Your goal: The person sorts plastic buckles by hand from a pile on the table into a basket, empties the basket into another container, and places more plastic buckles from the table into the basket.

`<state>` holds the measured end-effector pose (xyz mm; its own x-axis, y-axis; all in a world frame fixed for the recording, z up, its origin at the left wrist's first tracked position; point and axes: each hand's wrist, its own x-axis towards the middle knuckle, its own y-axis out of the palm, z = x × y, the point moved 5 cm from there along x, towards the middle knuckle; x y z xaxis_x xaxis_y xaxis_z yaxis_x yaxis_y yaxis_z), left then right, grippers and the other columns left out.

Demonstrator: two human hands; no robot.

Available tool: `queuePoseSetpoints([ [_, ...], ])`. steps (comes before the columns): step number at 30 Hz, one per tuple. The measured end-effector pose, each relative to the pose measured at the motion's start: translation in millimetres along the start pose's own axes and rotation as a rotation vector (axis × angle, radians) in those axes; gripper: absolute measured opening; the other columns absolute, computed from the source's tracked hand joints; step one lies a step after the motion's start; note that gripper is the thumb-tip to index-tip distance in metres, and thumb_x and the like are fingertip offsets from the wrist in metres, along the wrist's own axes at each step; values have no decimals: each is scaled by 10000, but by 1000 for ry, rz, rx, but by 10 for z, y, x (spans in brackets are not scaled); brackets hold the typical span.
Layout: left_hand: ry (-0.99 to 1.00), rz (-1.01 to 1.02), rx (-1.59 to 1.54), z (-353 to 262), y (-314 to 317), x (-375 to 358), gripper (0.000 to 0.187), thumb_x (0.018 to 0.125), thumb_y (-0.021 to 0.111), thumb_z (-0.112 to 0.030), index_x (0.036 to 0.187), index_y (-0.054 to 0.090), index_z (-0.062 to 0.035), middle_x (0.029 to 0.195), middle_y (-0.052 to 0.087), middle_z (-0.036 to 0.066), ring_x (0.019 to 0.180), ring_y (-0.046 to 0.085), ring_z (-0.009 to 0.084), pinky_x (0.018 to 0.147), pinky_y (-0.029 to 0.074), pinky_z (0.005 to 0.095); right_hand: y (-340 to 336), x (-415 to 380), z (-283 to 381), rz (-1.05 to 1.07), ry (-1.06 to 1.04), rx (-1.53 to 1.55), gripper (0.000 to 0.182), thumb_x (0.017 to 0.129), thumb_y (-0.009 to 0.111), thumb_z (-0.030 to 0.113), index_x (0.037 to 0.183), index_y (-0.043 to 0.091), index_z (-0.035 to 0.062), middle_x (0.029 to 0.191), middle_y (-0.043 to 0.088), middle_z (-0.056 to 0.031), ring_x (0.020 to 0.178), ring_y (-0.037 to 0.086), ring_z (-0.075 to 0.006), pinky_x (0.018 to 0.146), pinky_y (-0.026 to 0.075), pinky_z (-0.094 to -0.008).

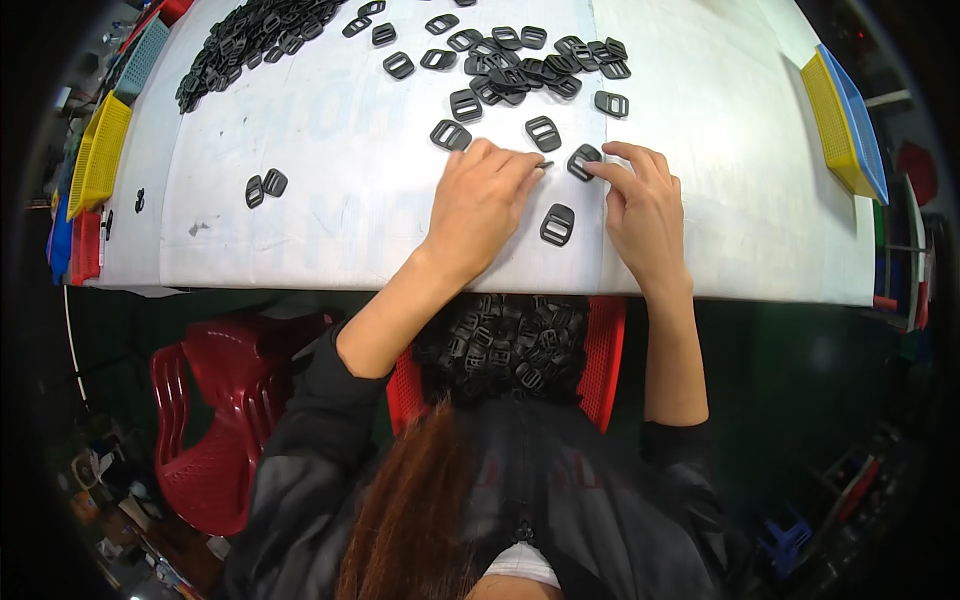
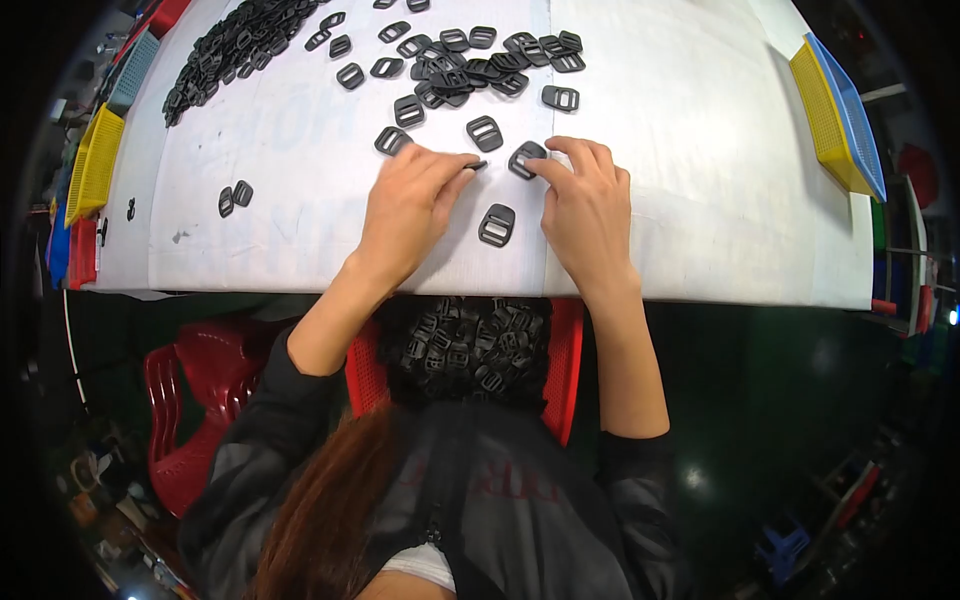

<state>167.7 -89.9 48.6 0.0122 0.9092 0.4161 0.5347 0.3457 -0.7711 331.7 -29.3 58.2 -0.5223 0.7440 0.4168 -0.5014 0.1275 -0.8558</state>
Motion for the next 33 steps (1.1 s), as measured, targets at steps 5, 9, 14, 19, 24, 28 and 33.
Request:
queuePoseSetpoints([
  [5, -184, -130, -39, 79, -175, -66, 317, 816, 683, -44, 1132, 665, -66, 1051, 661, 94, 932, 581, 286, 833, 469, 367, 229, 418, 310, -115, -209, 136, 370, 721, 599, -32, 1026, 709, 146, 1057, 636, -8, 1008, 555, -220, 782, 433, -364],
  [9, -145, -189, 218, 367, -311, -63, 290, 832, 658, -60, 1122, 671, -59, 1089, 660, 87, 964, 574, 279, 837, 457, 372, 639, 843, 627, -100, -433, 63, 234, 782, 656, 92, 999, 718, 152, 1008, 661, 33, 993, 554, -184, 829, 397, -351],
  [14, -135, -93, 243, 341, -398, -243, 247, 835, 654, -75, 1078, 684, -46, 1075, 665, 68, 961, 575, 255, 825, 444, 369, 718, 988, 657, -9, -396, -54, 164, 868, 656, 204, 1004, 732, 153, 899, 707, 19, 919, 590, -173, 820, 390, -335],
  [19, -151, -82, 128, 162, -495, -487, 248, 814, 668, -21, 1059, 690, -55, 1039, 667, 79, 928, 588, 262, 809, 456, 364, 363, 819, 393, 66, -192, 239, 204, 896, 577, 102, 1040, 721, 93, 922, 683, -91, 901, 598, -276, 826, 473, -377],
  [24, -155, -184, 104, 312, -587, -510, 230, 810, 681, -49, 1039, 694, -63, 1021, 657, 57, 904, 578, 243, 756, 438, 351, 195, 381, 19, 32, -73, 54, 332, 789, 543, -40, 984, 744, 138, 1046, 646, -52, 994, 574, -261, 820, 457, -395],
  [28, -97, -198, 42, 381, -501, -278, 239, 822, 648, -14, 1056, 688, -45, 1060, 662, 79, 936, 585, 265, 804, 453, 361, 113, 231, 187, 30, -202, 41, 421, 733, 526, -93, 1003, 743, 145, 1136, 623, -53, 1051, 558, -268, 848, 452, -389],
  [33, -28, -166, 6, 480, -296, -7, 220, 853, 631, -77, 1062, 685, -39, 1070, 651, 88, 961, 580, 281, 844, 470, 388, 200, 194, 14, 17, 18, 204, 464, 701, 538, -116, 1072, 711, 103, 1106, 600, -74, 1023, 550, -290, 849, 454, -357],
])
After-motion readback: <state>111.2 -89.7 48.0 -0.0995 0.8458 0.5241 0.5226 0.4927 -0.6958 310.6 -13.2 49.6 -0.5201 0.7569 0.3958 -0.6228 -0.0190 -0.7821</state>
